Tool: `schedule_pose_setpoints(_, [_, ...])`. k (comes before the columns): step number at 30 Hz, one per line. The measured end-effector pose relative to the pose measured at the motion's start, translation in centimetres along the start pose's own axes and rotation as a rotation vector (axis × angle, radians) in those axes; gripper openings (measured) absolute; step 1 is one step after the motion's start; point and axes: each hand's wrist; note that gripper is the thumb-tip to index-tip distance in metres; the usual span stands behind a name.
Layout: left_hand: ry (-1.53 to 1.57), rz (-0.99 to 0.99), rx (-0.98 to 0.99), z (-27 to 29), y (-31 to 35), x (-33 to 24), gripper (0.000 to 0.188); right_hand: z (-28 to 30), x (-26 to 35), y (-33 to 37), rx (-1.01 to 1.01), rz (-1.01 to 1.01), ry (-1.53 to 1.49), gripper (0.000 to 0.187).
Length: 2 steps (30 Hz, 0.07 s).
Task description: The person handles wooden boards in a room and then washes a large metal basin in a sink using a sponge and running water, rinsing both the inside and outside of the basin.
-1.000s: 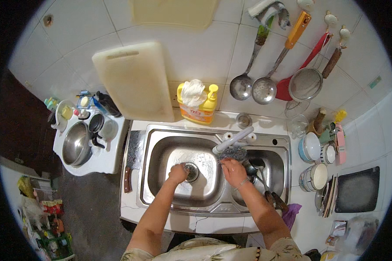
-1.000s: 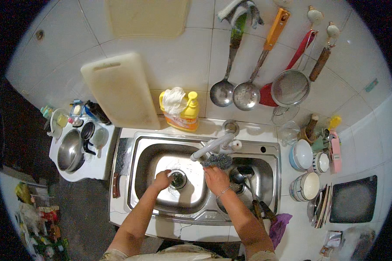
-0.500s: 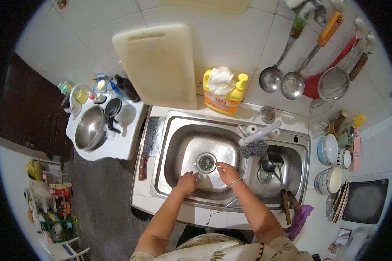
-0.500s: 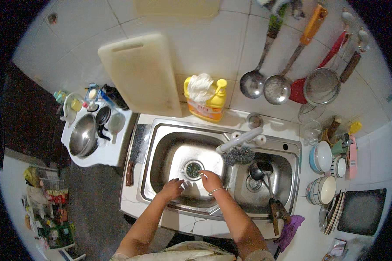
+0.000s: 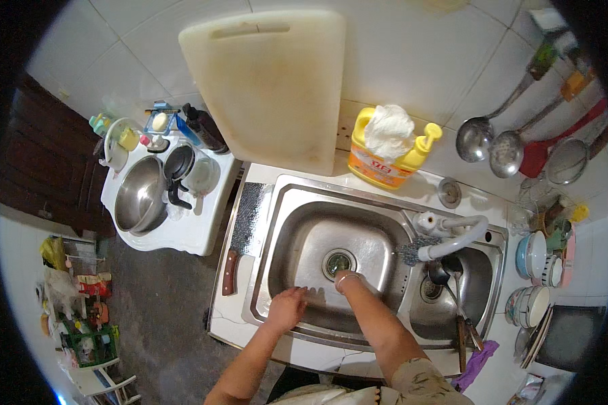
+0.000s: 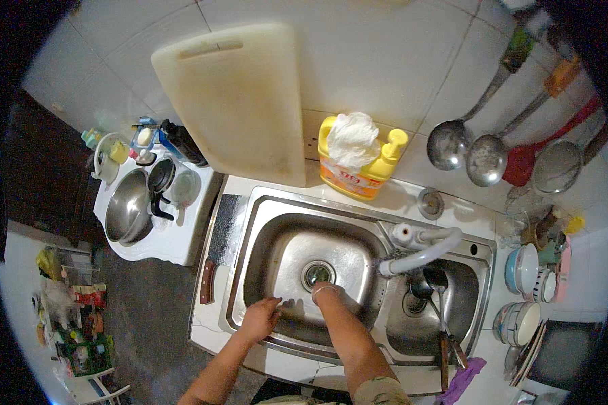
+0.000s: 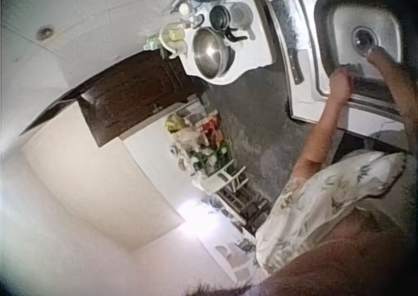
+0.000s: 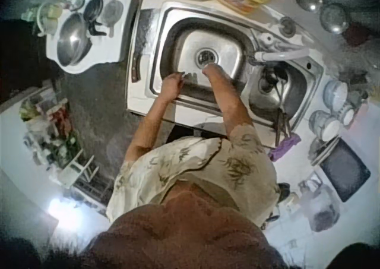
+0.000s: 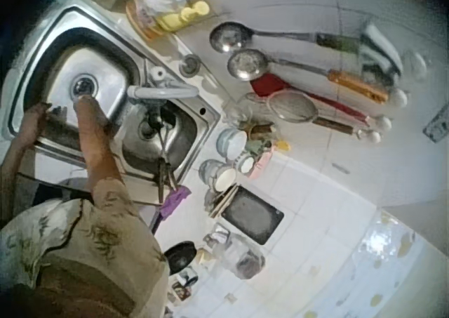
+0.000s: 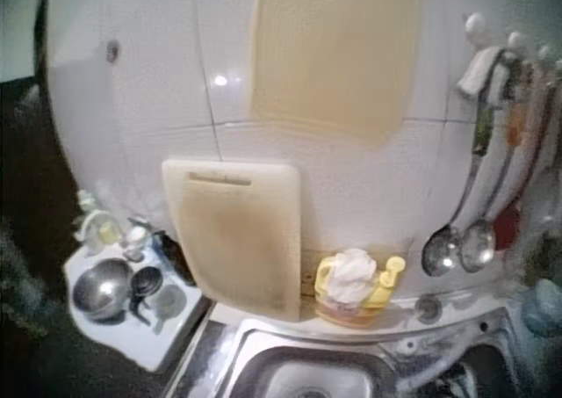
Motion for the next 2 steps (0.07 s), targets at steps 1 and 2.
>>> schedule_pose_setpoints(1, [-0.034,0.034,0.031,-0.1,0.0,0.0,0.037,0.3,0.4,-1.3,0.075,0.035,0.059,0.052])
schedule_pose_setpoints(2, [-0.068,0.067,0.062,-0.2,0.0,0.0,0.037,0.9,0.3,-2.7,0.154,0.005,-0.072,0.056])
Point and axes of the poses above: each hand's wrist, its own y-axis away from the middle knuckle, its own z-axis out of the back of the hand, x = y × z, and after that the axes turned 2 degrees about z, right-handed
